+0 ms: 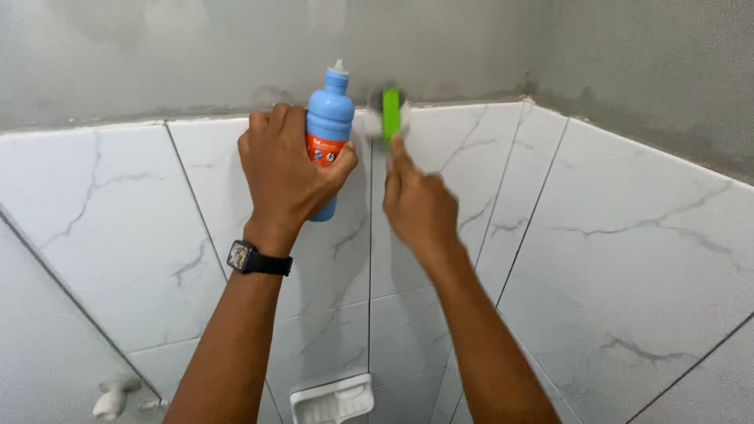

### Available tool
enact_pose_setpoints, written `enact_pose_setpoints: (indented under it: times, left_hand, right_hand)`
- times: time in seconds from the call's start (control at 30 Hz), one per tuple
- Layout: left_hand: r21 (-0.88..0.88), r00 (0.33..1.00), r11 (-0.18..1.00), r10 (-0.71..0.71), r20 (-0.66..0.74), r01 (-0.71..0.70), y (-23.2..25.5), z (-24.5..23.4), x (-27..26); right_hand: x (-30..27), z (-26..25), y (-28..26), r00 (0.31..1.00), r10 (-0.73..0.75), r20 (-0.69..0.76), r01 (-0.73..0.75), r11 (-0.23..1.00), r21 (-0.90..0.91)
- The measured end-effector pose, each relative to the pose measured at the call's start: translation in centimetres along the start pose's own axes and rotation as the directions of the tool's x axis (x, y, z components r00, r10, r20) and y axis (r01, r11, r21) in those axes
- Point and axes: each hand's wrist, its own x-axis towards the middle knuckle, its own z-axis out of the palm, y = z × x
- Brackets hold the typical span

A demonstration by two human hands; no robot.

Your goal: Scrubbing the bathroom wall tiles with a brush and cleaning solution.

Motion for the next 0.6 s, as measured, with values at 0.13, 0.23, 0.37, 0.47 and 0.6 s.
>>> enact_pose_setpoints:
  times: [0.13, 0.23, 0.37, 0.47, 0.6]
  left_hand:
    - [-0.005, 0.999, 1.0, -0.029, 0.017, 0.029, -0.2, 0.1, 0.1]
    - [-0.021, 0.996, 0.997, 0.069, -0.048, -0.07, -0.5, 0.1, -0.1]
    - [-0.047, 1.0, 0.999, -0.01, -0.02, 0.009, -0.3, -0.2, -0.1]
    - [-0.065, 1.0, 0.998, -0.009, 0.028, 0.011, -1.1, 0.0, 0.7]
    - [-0.168, 0.995, 0.981, 0.093, -0.043, -0.099, -2.4, -0.1, 1.1]
  right_hand:
    - [-1.8, 0.5, 0.1, 0.999, -0.011, -0.048, 0.011, 1.0, -0.01]
    - [-7.4, 4.6, 2.3, 1.0, 0.008, 0.015, -0.008, 0.999, -0.032]
    - [-13.5, 9.8, 5.2, 0.985, 0.084, 0.151, -0.079, 0.996, -0.036]
    - [-11.6, 8.8, 5.3, 0.979, 0.079, 0.188, -0.062, 0.994, -0.094]
    - [-3.4, 1.4, 1.9, 0.991, 0.0, 0.133, 0.018, 0.991, -0.13]
